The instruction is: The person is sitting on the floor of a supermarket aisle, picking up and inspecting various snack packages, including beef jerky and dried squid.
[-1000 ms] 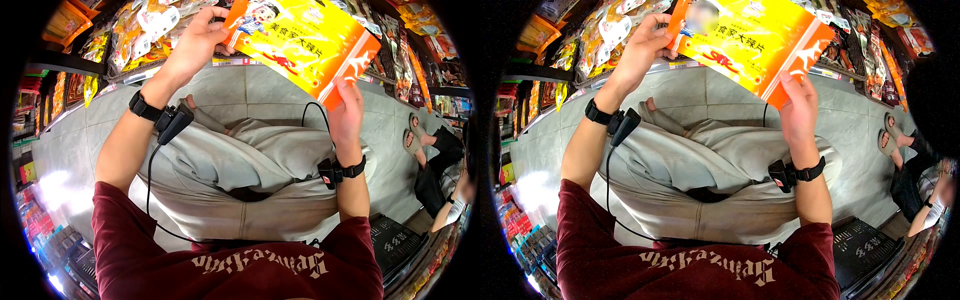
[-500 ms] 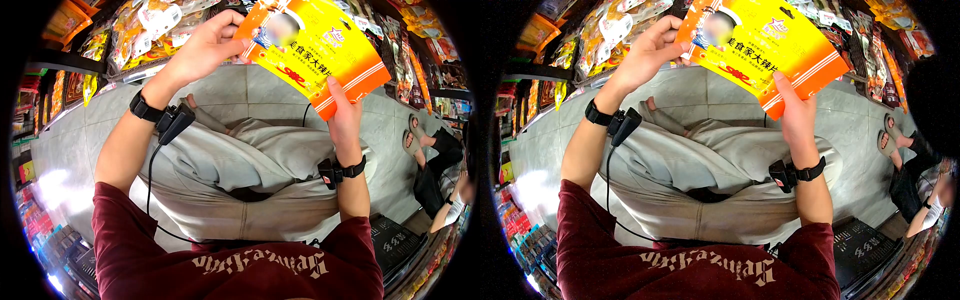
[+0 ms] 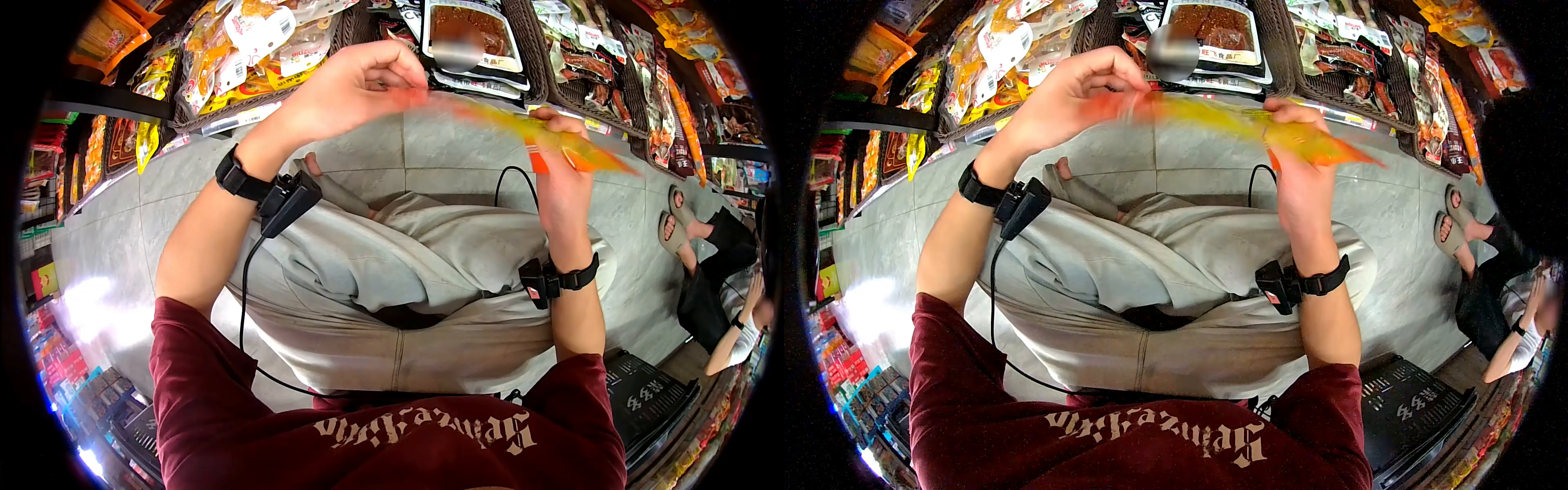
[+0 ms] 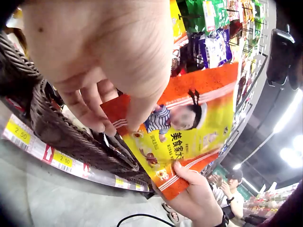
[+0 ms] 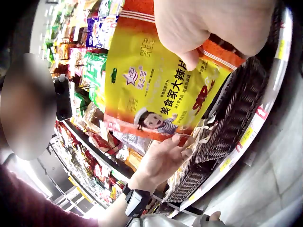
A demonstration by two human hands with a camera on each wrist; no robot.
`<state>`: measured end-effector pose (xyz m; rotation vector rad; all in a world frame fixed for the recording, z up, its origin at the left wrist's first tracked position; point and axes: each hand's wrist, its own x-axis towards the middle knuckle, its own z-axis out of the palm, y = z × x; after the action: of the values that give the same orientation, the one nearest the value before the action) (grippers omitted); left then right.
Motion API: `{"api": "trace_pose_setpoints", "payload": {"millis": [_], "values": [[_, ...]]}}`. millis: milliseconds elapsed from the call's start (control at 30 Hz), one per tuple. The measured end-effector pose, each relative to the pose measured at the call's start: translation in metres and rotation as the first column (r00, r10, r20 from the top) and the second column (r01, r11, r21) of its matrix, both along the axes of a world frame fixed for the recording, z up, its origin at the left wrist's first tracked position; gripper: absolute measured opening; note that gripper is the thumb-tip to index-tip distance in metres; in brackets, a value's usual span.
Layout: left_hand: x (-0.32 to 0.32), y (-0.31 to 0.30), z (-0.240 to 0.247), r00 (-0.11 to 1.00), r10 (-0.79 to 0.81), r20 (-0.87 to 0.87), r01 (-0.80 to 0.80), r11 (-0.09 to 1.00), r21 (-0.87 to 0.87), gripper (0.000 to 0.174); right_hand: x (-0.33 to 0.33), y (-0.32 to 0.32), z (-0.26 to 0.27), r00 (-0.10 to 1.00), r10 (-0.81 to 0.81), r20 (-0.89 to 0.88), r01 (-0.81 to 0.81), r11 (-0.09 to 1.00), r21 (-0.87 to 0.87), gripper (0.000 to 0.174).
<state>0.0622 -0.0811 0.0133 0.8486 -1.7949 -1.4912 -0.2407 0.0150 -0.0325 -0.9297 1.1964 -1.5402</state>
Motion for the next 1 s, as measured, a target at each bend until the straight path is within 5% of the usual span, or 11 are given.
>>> {"api": "trace_pose_setpoints", "payload": {"millis": [67,100,200,333,400,500,567,667,1000], "values": [[0.008,-0.014,-0.014,0.973,-0.228,-0.047,0.221,0.968,-0.123,0.025,-0.01,-0.004,-0.012,0.985,0.147,-0.088,-0.162,0.967,-0.194,0.022],[0.006,-0.013,-0.013,0.965,-0.247,-0.087,0.239,0.967,-0.09,0.021,-0.011,-0.005,-0.011,0.983,0.184,0.016,-0.176,0.961,-0.212,0.013],[0.005,-0.014,-0.013,0.984,-0.177,-0.003,0.175,0.976,-0.128,0.021,-0.015,-0.011,-0.019,0.917,0.376,0.134,-0.311,0.883,-0.35,0.013],[0.005,-0.01,-0.004,0.993,-0.112,0.026,0.114,0.984,-0.137,0.019,-0.02,-0.013,-0.024,0.913,0.407,0.005,-0.368,0.83,-0.418,0.021],[0.006,-0.011,-0.006,0.995,-0.097,0.0,0.096,0.988,-0.119,0.019,-0.02,-0.014,-0.028,0.931,0.359,-0.073,-0.354,0.833,-0.425,0.024],[0.007,-0.012,-0.004,0.992,-0.129,0.0,0.129,0.986,-0.108,0.021,-0.016,-0.011,-0.024,0.925,0.377,0.051,-0.325,0.853,-0.408,0.015],[0.008,-0.009,0.002,0.994,-0.11,0.025,0.112,0.992,-0.06,0.023,-0.008,-0.002,-0.008,0.983,0.169,-0.071,-0.179,0.966,-0.189,0.014],[0.001,-0.001,0.003,1.0,-0.022,0.019,0.022,1.0,-0.018,0.033,0.008,0.001,0.013,0.999,-0.019,0.039,0.02,0.999,-0.031,0.026],[0.002,-0.005,0.003,0.998,0.021,0.062,-0.025,0.998,0.066,0.042,0.005,-0.001,0.008,0.996,-0.037,0.079,0.034,0.998,0.045,0.03]]}}
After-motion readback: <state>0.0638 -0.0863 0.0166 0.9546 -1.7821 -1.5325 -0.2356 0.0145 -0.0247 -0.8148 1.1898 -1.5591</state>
